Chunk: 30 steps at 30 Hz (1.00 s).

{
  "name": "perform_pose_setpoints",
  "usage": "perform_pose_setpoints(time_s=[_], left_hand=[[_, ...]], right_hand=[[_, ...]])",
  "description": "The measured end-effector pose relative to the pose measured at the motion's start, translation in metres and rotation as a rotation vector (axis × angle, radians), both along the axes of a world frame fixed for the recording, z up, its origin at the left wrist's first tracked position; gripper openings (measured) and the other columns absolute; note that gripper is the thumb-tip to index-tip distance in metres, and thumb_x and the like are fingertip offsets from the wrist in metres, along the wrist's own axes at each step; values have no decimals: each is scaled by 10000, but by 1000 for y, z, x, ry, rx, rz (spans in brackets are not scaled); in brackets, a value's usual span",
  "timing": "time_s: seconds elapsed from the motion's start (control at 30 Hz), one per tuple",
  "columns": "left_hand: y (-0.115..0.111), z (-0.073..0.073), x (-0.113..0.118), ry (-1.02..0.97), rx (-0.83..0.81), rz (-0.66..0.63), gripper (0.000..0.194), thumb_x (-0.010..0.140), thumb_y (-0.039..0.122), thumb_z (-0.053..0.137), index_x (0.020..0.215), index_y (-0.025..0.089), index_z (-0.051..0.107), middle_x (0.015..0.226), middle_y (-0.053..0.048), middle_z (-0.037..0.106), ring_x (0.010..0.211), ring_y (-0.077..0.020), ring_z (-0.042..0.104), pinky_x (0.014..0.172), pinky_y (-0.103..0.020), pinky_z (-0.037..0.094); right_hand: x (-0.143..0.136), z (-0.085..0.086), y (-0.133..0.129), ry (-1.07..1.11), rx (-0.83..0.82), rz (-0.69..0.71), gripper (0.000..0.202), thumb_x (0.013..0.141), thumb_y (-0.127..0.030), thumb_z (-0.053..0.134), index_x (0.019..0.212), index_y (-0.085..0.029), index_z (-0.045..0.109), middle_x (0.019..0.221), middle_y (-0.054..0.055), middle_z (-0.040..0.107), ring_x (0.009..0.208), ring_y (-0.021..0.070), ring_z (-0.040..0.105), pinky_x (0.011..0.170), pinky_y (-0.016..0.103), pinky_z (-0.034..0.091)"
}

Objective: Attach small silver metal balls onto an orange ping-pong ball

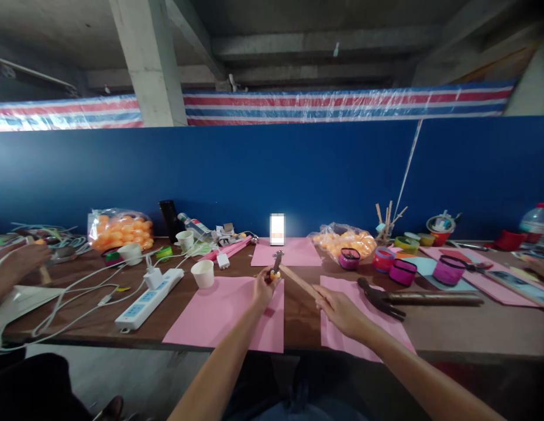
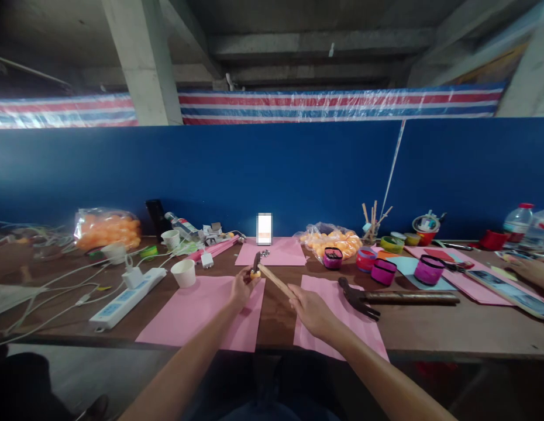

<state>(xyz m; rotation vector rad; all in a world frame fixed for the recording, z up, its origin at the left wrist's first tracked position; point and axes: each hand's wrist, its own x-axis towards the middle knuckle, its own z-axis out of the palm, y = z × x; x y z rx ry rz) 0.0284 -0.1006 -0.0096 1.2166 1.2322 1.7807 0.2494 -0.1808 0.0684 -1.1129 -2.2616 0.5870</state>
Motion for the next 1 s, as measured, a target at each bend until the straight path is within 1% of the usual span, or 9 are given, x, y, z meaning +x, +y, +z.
perform_pose_setpoints(time_s=[0.07,0.13,0.23,0.37,0.5,0.57,0.73,0.83,1.0], left_hand=[[1,-1,-1,-9,0,-5,399,519,118,697,905,168,608,776,-30,657,681,-141,617,677,-286,484],[1,-2,-1,-16,-1,2,408,524,120,694,919,172,602,791,-28,657,697,-140,619,682,-283,487],[1,-3,-1,-18,-12,15,363,534,117,686,885,167,610,756,-26,655,679,-142,618,660,-280,489],[1,-2,-1,-23,-9,6,328,533,111,684,846,159,602,758,-30,658,687,-141,622,672,-279,488],[1,-1,-1,-31,-4,14,334,531,124,684,850,153,590,751,-28,654,674,-135,620,662,-271,484],[1,-1,-1,-33,-5,10,329,535,127,680,850,153,589,761,-30,656,683,-138,622,665,-273,482],[1,-2,-3,-44,21,-2,325,535,117,674,844,158,584,786,-31,656,712,-139,625,686,-266,478],[2,-3,-3,-55,37,-9,332,555,129,666,873,166,580,803,-29,652,716,-134,622,685,-257,477],[2,-3,-4,-69,27,-37,346,559,134,672,894,159,592,841,-51,657,752,-147,622,716,-272,475]], right_hand=[[0,-1,1,-7,3,5,314,846,-248,328,1092,-193,516,802,39,615,713,170,572,652,266,412],[0,-3,2,17,8,-7,337,849,-252,323,1136,-194,489,826,44,618,737,174,576,657,266,414],[0,-3,3,40,14,-38,356,849,-251,319,1175,-193,451,811,41,619,726,171,578,651,265,415],[0,-3,3,-18,19,-2,325,842,-242,332,1119,-196,494,824,42,617,729,172,574,666,271,410],[-1,-4,2,35,17,-35,354,853,-257,313,1176,-189,440,834,47,613,744,175,573,667,273,413],[-1,-5,2,43,11,-50,343,852,-260,311,1158,-187,450,800,42,610,724,173,572,660,275,413],[-2,-4,3,26,-2,-1,300,856,-256,308,1083,-191,492,764,26,598,690,158,562,641,261,405],[-3,-2,3,78,4,-26,284,863,-264,301,1064,-194,488,744,15,585,654,140,551,604,238,399],[-6,-10,5,105,-100,-12,281,868,-297,297,1056,-191,476,729,2,563,522,102,513,509,206,390]])
